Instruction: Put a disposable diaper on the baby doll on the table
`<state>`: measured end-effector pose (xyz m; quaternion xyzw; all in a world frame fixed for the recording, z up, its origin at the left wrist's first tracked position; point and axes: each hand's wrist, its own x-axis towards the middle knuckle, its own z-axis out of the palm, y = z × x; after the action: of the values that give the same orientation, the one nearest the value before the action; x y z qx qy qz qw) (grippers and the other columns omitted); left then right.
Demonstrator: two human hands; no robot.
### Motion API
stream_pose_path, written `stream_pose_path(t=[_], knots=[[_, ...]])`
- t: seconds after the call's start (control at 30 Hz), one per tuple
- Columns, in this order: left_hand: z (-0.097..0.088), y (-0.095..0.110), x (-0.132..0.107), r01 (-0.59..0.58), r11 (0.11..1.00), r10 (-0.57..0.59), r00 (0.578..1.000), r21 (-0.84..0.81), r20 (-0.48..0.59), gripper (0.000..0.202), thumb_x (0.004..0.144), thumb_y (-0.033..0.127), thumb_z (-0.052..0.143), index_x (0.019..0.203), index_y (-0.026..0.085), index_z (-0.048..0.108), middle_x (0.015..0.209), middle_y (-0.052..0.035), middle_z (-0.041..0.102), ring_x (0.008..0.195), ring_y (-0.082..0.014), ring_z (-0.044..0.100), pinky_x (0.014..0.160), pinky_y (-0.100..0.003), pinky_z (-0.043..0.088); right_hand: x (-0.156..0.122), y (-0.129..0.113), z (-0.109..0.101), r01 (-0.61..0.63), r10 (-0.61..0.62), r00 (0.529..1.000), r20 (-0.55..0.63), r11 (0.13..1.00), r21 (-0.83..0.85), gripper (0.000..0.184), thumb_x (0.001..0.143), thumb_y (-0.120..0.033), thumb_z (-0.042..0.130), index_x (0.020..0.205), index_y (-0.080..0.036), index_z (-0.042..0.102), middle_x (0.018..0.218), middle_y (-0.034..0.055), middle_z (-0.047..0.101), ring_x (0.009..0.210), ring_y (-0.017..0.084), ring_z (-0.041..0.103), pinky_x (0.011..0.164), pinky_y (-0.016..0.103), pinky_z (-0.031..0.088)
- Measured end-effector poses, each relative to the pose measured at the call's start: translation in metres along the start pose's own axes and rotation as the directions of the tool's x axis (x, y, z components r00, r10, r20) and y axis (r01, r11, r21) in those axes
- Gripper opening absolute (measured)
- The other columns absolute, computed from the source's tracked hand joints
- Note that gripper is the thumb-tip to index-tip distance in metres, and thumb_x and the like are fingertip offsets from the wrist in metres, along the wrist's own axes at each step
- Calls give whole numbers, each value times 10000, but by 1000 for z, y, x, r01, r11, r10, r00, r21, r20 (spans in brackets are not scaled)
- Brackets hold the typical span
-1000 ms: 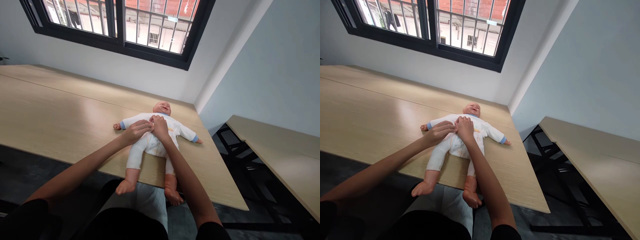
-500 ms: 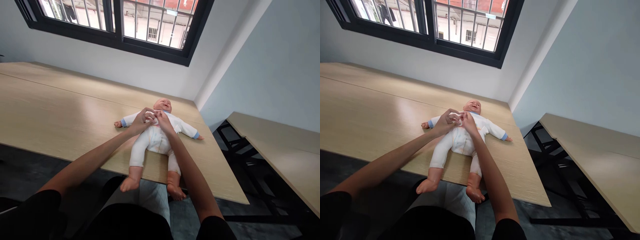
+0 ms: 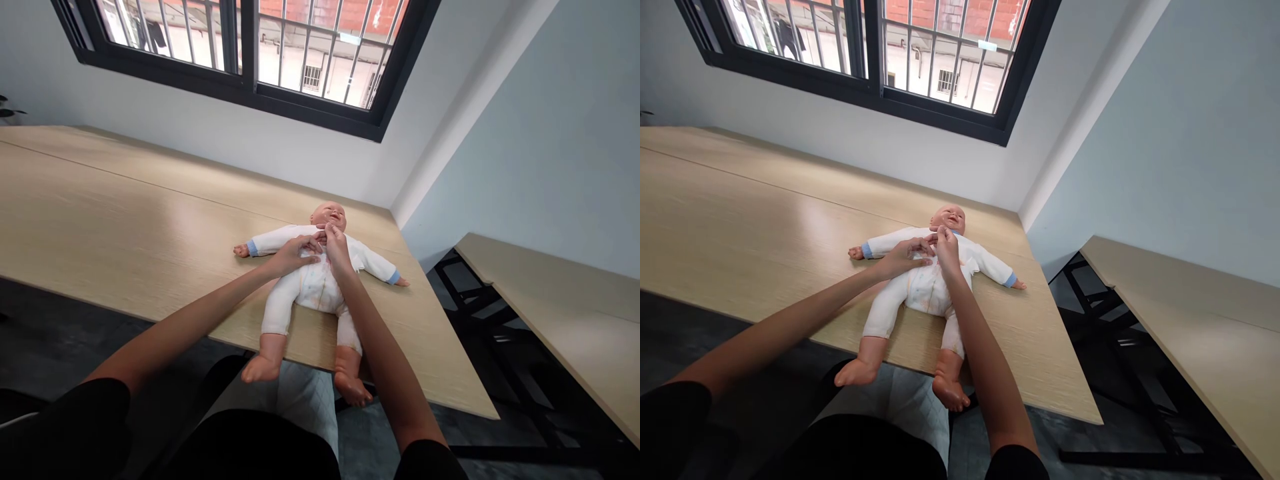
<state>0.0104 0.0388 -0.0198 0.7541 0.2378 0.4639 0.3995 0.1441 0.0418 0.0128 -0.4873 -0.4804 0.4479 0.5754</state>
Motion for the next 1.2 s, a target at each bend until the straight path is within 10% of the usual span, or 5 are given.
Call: stream_pose_path(t=[0.5, 0.67, 0.77, 0.97, 1.2], knots=[[-12, 3, -7, -139, 948, 108, 987, 285, 123, 148, 839, 336, 722, 962, 293, 792, 1188, -80, 629, 1226, -269, 489, 1124, -461, 325, -2, -2, -4, 166, -168, 986, -4, 980, -108, 318, 945, -444, 388, 872, -179, 548, 734, 35, 619, 698, 157, 600, 709, 266, 492], [-19, 9, -13, -64, 956, 24, 990, 287, 141, 230, 905, 398, 627, 1058, 305, 772, 1332, -69, 582, 1320, -275, 426, 1174, -486, 270, -22, -17, -37, 482, -564, 814, -138, 790, -379, 307, 917, -474, 456, 852, -191, 557, 895, 68, 655, 866, 189, 613, 855, 311, 476], [-24, 14, -12, 40, 991, -41, 999, 126, 8, 264, 871, 462, 645, 971, 267, 793, 1304, -64, 613, 1287, -273, 476, 1165, -446, 305, -31, -7, -72, 462, -631, 747, -207, 718, -520, 299, 898, -462, 472, 839, -183, 564, 944, 83, 657, 891, 198, 594, 870, 325, 455], [-34, -1, -7, 226, 964, -259, 921, -140, -292, 452, 821, 605, 612, 821, 164, 710, 979, -86, 695, 965, -216, 628, 858, -330, 517, -25, 20, -118, 48, -210, 873, -440, 935, -351, 398, 917, -519, 428, 719, -188, 524, 733, 68, 614, 642, 167, 548, 651, 292, 460], [-34, -9, -13, 509, 776, -580, 808, -372, -103, 448, 703, 552, 749, 726, 127, 612, 647, -51, 644, 563, -142, 591, 538, -251, 497, -28, 30, -110, -184, 112, 966, -232, 930, -318, 478, 840, -571, 596, 551, -212, 471, 475, 25, 494, 403, 156, 443, 399, 287, 359]])
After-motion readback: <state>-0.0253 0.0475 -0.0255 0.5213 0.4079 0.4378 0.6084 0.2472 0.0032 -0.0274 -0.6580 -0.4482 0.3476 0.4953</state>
